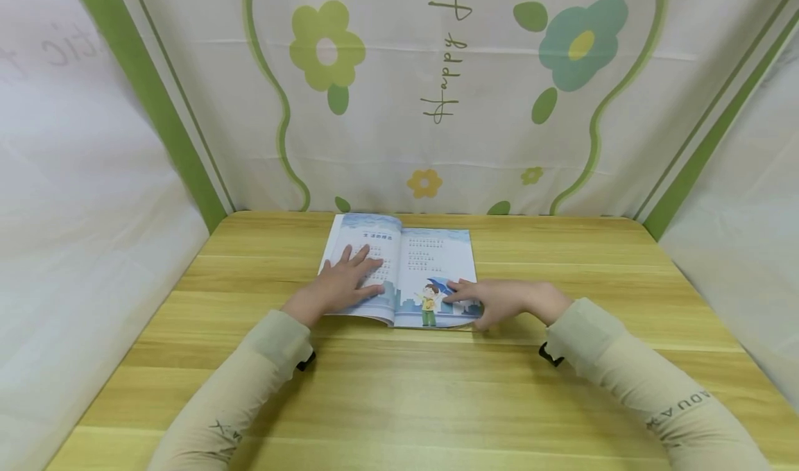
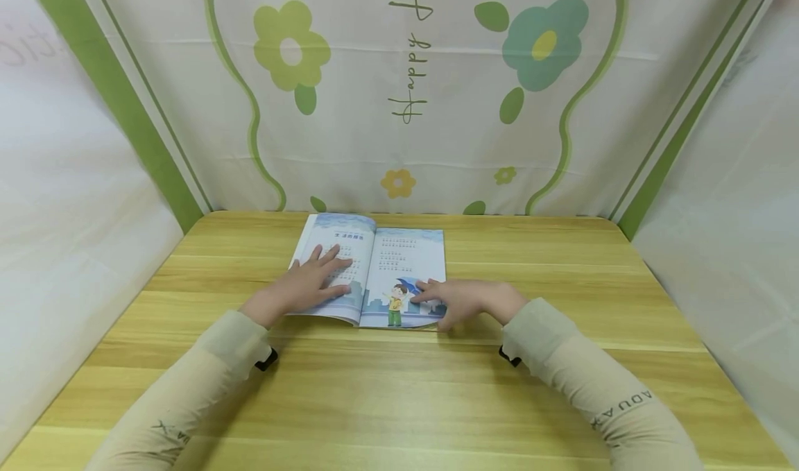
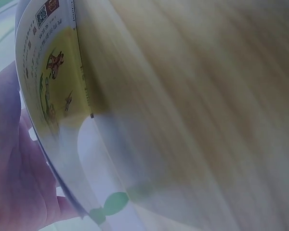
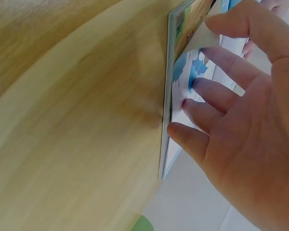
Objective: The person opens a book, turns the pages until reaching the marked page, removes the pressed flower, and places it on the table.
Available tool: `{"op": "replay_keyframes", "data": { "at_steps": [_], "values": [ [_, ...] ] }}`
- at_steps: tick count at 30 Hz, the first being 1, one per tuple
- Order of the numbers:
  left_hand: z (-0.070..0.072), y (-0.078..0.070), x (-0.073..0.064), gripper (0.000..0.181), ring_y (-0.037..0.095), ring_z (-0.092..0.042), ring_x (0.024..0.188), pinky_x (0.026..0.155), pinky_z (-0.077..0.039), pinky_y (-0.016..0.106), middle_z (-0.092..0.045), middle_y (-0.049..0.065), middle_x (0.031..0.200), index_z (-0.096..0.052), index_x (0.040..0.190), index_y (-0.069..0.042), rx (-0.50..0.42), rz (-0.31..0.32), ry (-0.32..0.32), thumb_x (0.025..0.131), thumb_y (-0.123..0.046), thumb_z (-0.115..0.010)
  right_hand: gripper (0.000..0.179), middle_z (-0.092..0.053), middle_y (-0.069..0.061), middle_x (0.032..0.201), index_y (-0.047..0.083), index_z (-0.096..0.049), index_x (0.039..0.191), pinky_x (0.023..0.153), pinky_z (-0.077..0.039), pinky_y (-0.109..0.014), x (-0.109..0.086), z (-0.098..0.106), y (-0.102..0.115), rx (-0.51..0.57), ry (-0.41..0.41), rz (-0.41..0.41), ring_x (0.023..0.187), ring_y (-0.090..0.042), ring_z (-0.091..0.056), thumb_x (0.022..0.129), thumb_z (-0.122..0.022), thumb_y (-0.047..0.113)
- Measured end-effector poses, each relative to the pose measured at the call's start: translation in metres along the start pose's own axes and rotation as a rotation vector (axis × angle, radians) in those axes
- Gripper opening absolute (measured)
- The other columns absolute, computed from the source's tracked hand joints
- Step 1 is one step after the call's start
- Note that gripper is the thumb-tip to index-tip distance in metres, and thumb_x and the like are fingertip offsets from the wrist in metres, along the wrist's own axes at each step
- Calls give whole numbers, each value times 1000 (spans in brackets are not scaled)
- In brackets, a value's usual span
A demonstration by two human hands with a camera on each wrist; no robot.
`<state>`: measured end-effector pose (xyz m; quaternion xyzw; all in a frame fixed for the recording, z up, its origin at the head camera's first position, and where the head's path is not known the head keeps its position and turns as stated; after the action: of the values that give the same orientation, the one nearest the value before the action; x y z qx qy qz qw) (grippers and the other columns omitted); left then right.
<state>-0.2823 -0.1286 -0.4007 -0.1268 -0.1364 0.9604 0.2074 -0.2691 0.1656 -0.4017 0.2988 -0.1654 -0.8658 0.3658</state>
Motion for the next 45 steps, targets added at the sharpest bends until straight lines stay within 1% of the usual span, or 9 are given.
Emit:
{"op": "replay_keyframes", "data": {
  "at_steps": [18,26,29,33,35,37,40,42,45],
  "values": [
    [-2,1,0,71,49,-1,152,117,-16,69,-9,17,170,-36,161,-19,-20,-32,12,103,-55,-53,56,-45,-15,156,7,-62,142,114,-37,-53,3,7,-2,-75,-175,60,143,-40,-40,91,-58,-14],
    [-2,2,1,71,49,-2,152,117,-16,68,-9,17,170,-35,161,-19,-16,-31,14,103,-55,-54,28,-61,-17,140,4,-72,128,100,-52,-48,4,14,-7,-57,-302,113,125,-35,-61,102,-64,12],
    [-2,2,2,70,49,-2,152,117,-16,69,-9,17,170,-35,161,-19,-19,-30,12,103,-55,-53,37,-72,-13,123,3,-64,137,81,-57,-40,4,16,-9,-22,-349,72,83,-22,-71,104,-63,17],
    [-2,2,2,70,49,-2,152,117,-16,69,-9,17,170,-35,161,-19,-19,-28,13,104,-55,-53,62,-70,-17,122,3,-45,154,64,-50,-36,6,19,-8,45,-424,19,47,-12,-40,102,-67,28],
    [-2,2,2,70,49,-2,152,117,-16,68,-9,16,170,-35,161,-19,-18,-25,17,103,-56,-52,76,-56,-24,144,3,-34,159,82,-54,-43,7,20,-8,67,-476,-3,55,-19,-53,99,-70,34],
    [-3,2,3,71,48,-1,152,117,-16,68,-8,15,170,-34,162,-20,-19,-23,21,103,-56,-52,93,-24,-24,165,3,-18,163,106,-44,-52,9,20,-8,119,-525,-38,94,-33,-68,97,-72,40],
    [-3,2,3,71,48,-2,152,117,-15,69,-9,16,170,-35,161,-19,-21,-28,18,104,-56,-52,115,7,-21,168,4,9,163,122,-14,-55,13,19,-9,239,-586,-62,150,-43,-23,94,-75,40],
    [-3,2,4,70,49,-2,152,116,-15,70,-9,16,170,-35,161,-19,-23,-31,16,104,-56,-52,124,15,-23,166,4,24,158,122,-8,-54,16,18,-9,336,-627,-59,153,-43,-1,93,-77,36],
    [-3,2,4,71,48,-1,152,117,-15,68,-8,15,170,-34,161,-20,-27,-28,20,103,-56,-52,129,18,-28,164,4,33,153,121,-9,-57,21,16,-6,455,-681,-59,151,-48,-5,93,-78,30]
  ]
}}
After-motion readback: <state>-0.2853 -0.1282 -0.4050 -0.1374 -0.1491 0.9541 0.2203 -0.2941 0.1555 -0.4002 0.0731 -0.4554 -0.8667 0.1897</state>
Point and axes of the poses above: each hand's wrist, its own x-axis towards the middle knuckle, its own z-axis out of the back of the hand, y = z × x, the point moved 4 cm from there along x, towards the middle knuckle
